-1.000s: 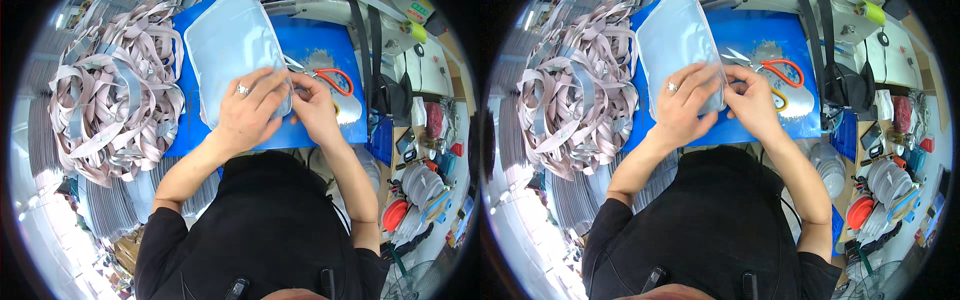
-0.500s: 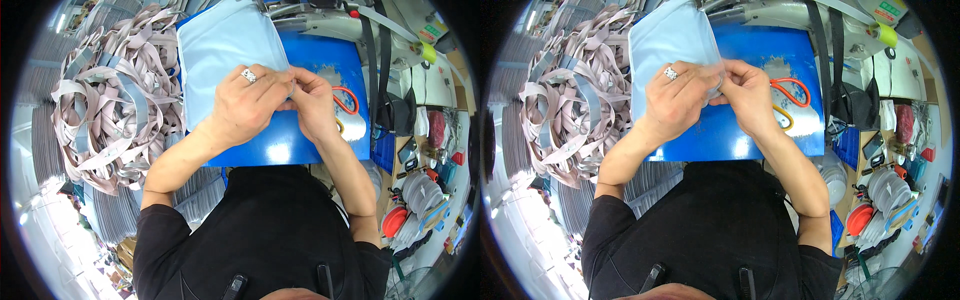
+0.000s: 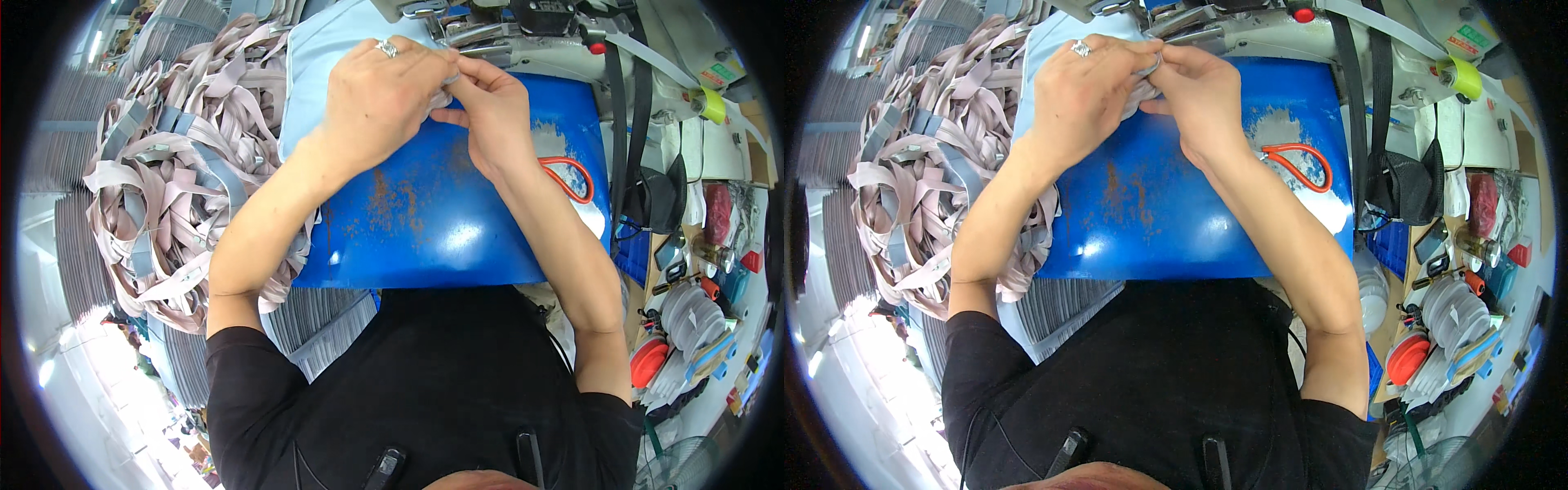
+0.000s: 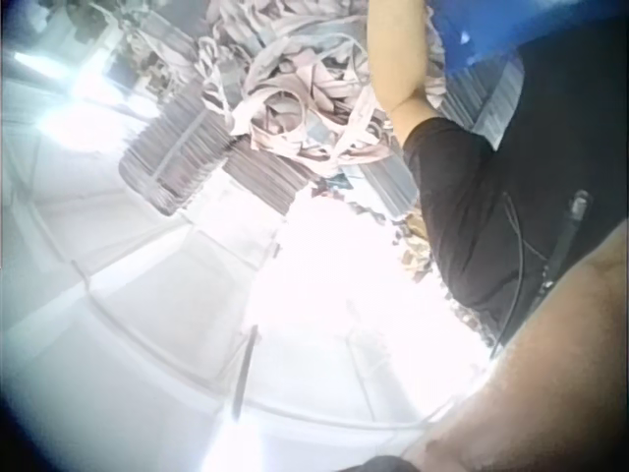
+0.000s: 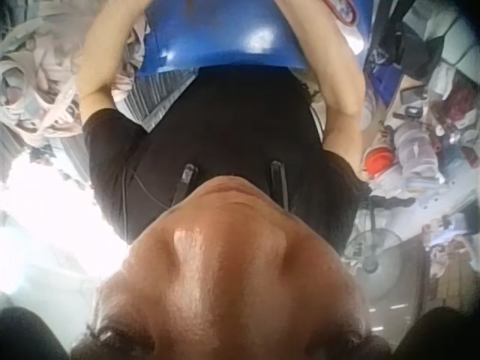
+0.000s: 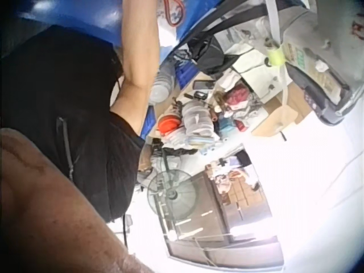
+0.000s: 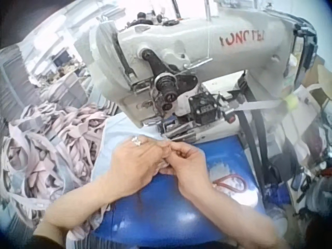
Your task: The person aligns the edges of a light blue fabric mask and a pink elastic strap on a blue table. They feed the materials into a sewing machine to stitch the strap to the mask. After sewing, they use scissors to cut the thread and place the finished mask aside before repeating the process with another mask.
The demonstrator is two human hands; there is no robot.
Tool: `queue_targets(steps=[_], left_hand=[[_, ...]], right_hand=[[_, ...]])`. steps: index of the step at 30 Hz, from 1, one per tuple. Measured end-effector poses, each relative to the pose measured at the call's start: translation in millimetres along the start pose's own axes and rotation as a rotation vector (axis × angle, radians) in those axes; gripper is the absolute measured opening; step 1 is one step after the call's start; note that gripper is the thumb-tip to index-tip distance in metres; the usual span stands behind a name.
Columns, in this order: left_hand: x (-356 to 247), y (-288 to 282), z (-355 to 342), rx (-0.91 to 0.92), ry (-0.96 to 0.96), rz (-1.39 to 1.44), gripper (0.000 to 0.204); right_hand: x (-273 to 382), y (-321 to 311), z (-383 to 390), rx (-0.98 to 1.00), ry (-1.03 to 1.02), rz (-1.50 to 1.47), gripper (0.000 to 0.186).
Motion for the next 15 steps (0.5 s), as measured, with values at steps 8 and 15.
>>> queue_targets(steps=[8, 15], left_hand=[[33.2, -22.9, 43.7, 0.206, -0.121, -0.353, 0.075], [11.2, -66.0, 21.7, 0.384, 0.128, -0.439, 0.089]], right_hand=[[7.3, 10.1, 0.1, -0.152, -0.112, 0.071, 0.024], [0.3, 21.2, -0.7, -0.271, -0.181, 0.31, 0.037]])
Point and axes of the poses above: each hand's wrist, its own z-axis away from the middle knuckle, its own y-axis out of the palm, x = y × z, the point moved 5 cm from there along -z, towards the middle knuckle, and after that the axes turned 8 degrees about -x, right-handed, at the moved point
